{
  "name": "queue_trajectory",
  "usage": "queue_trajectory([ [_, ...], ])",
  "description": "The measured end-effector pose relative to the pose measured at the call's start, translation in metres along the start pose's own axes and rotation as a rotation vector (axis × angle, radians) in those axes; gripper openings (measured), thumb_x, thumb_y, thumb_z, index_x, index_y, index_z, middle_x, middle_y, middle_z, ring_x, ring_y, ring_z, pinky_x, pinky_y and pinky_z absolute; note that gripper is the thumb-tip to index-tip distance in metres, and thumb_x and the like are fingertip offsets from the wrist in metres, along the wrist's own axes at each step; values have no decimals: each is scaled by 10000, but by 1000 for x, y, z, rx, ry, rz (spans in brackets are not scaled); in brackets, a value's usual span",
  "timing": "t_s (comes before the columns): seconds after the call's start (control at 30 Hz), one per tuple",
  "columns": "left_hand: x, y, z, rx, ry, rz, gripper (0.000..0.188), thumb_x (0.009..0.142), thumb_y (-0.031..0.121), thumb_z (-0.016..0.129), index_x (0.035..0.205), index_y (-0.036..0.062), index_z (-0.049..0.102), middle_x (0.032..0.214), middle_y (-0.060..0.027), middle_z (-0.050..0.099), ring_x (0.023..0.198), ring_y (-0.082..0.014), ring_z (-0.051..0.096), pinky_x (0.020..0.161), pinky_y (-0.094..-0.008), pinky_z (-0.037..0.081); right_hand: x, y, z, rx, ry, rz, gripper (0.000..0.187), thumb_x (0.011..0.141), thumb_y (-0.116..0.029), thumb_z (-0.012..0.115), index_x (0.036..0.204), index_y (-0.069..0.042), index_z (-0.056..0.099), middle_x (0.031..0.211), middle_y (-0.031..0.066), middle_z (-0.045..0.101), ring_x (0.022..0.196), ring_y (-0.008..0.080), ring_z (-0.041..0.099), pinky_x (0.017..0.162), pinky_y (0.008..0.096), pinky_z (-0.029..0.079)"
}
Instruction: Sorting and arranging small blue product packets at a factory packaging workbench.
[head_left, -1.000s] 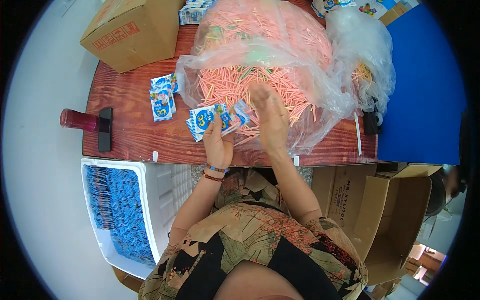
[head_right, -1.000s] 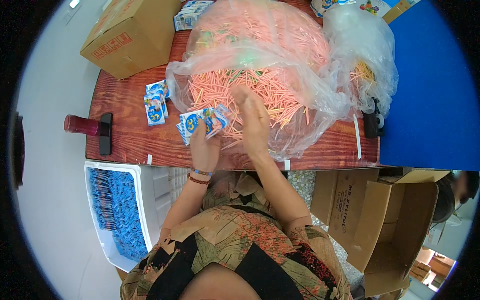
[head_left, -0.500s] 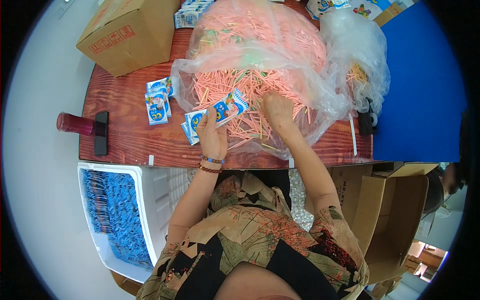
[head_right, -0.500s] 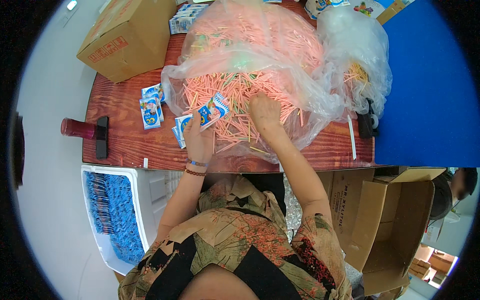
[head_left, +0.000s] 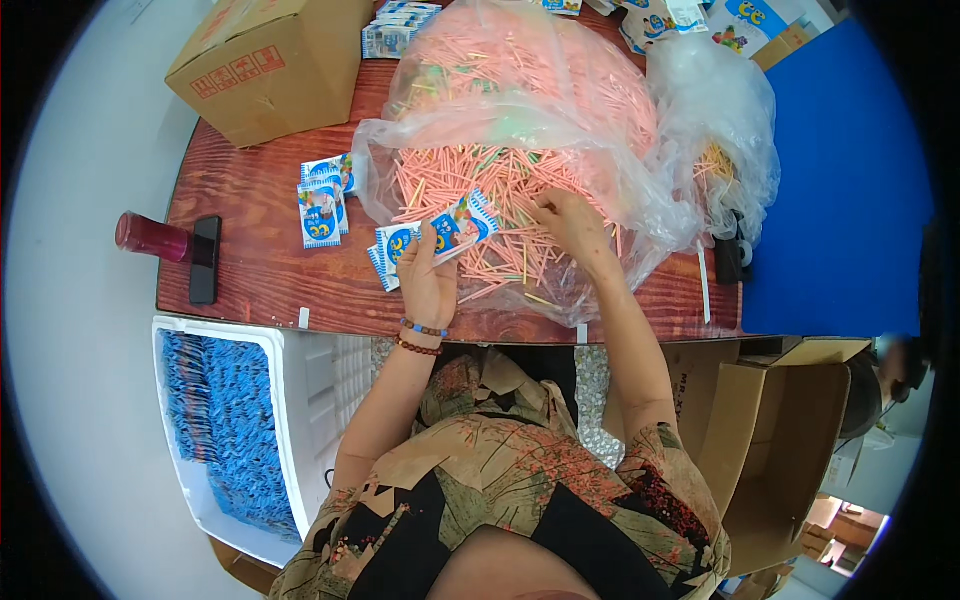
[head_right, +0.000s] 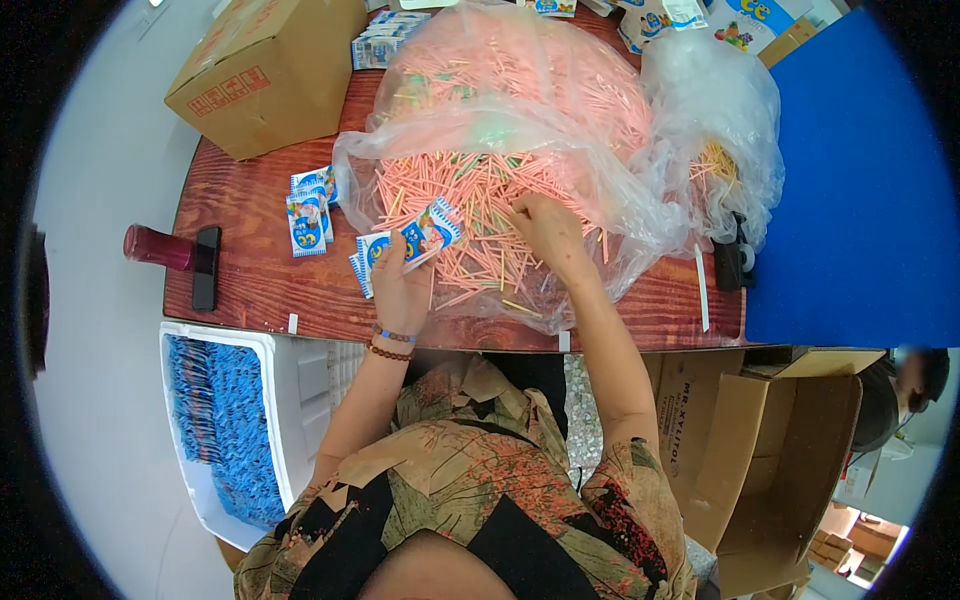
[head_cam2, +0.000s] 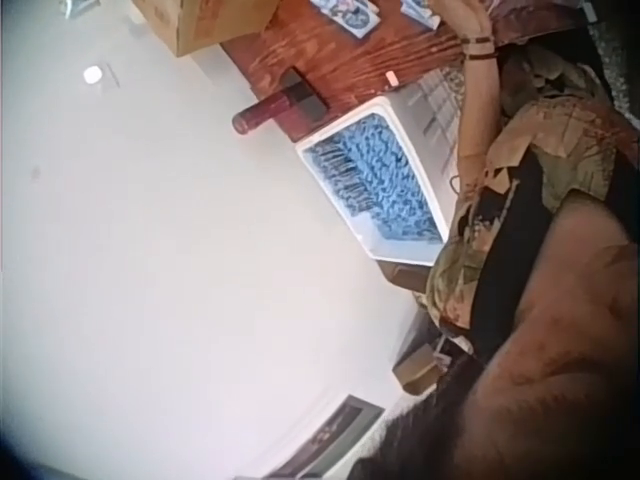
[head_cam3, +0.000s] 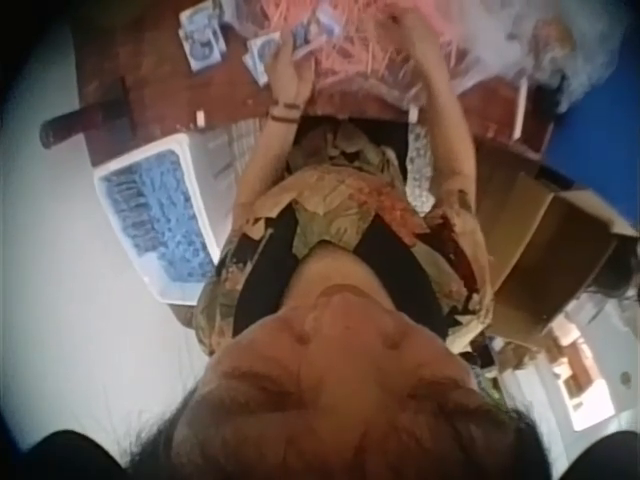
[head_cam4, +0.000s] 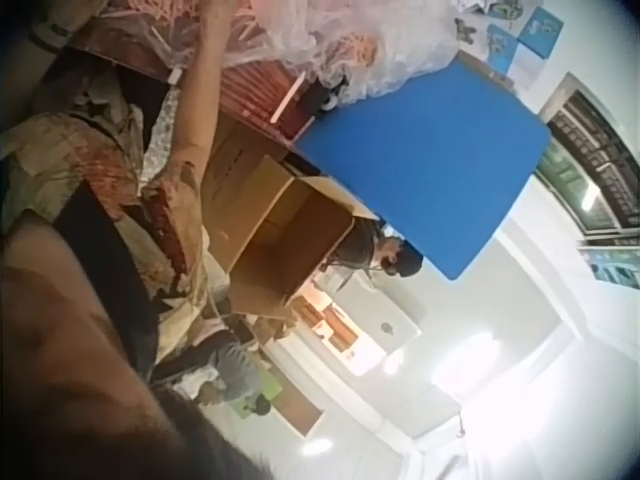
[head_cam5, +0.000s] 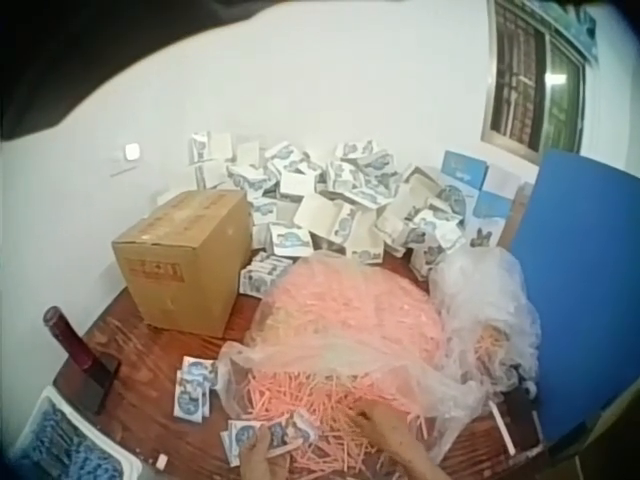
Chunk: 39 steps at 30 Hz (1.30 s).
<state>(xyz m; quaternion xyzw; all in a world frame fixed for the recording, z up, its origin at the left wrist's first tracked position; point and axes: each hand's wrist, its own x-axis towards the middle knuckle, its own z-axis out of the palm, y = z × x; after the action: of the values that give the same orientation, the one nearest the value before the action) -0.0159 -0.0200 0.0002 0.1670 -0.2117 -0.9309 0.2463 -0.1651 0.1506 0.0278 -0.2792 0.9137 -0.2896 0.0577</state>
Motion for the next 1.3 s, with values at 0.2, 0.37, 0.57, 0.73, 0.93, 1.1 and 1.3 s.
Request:
queue_trajectory([
  [0.2,-4,-4,9,-8,12,-40,169,983,178,558,991,28,634,993,-71,676,925,-182,663,833,-373,576,-22,-36,-18,933,111,142,99,862,-106,671,897,-13,665,801,40,679,766,115,638,671,259,488],
  [0.37,-4,-4,13,5,-46,-78,167,986,185,553,993,35,625,995,-62,677,916,-180,667,835,-373,575,-39,-90,-20,1235,298,40,21,873,-22,660,868,-3,654,788,24,655,741,69,602,672,206,467],
  [0.57,-9,-3,20,26,-35,-69,166,989,190,548,995,44,627,1000,-57,677,921,-170,666,835,-363,573,-37,-86,-1,1130,241,6,47,851,-18,682,897,-14,675,950,53,678,849,116,616,794,257,487],
  [0.73,-6,-1,12,-10,-48,-52,175,990,194,547,1021,42,628,1037,-58,676,951,-166,660,844,-358,567,-32,-88,-11,306,198,-429,158,894,-82,625,1031,-48,696,1174,98,604,1077,166,544,904,297,440],
  [0.93,1,-1,9,-107,-70,-75,215,990,219,543,1069,36,626,1075,-69,671,981,-188,653,880,-373,545,-41,-90,-16,616,180,-271,267,901,-111,617,1148,-15,649,1142,118,614,1034,234,594,912,324,457],
  [1.1,6,-13,15,-221,-106,-160,232,993,243,535,1122,63,600,1102,-58,662,1015,-182,642,897,-368,528,-47,-110,-6,435,250,-292,359,875,-51,655,1222,3,582,1077,126,630,991,168,609,860,299,486],
  [1.3,10,-19,24,-218,-182,-184,254,988,254,545,1152,67,590,1125,-54,660,1028,-173,638,903,-374,518,-43,-103,-13,694,248,-16,372,871,-25,659,1232,-16,569,960,122,708,842,132,661,743,265,521],
])
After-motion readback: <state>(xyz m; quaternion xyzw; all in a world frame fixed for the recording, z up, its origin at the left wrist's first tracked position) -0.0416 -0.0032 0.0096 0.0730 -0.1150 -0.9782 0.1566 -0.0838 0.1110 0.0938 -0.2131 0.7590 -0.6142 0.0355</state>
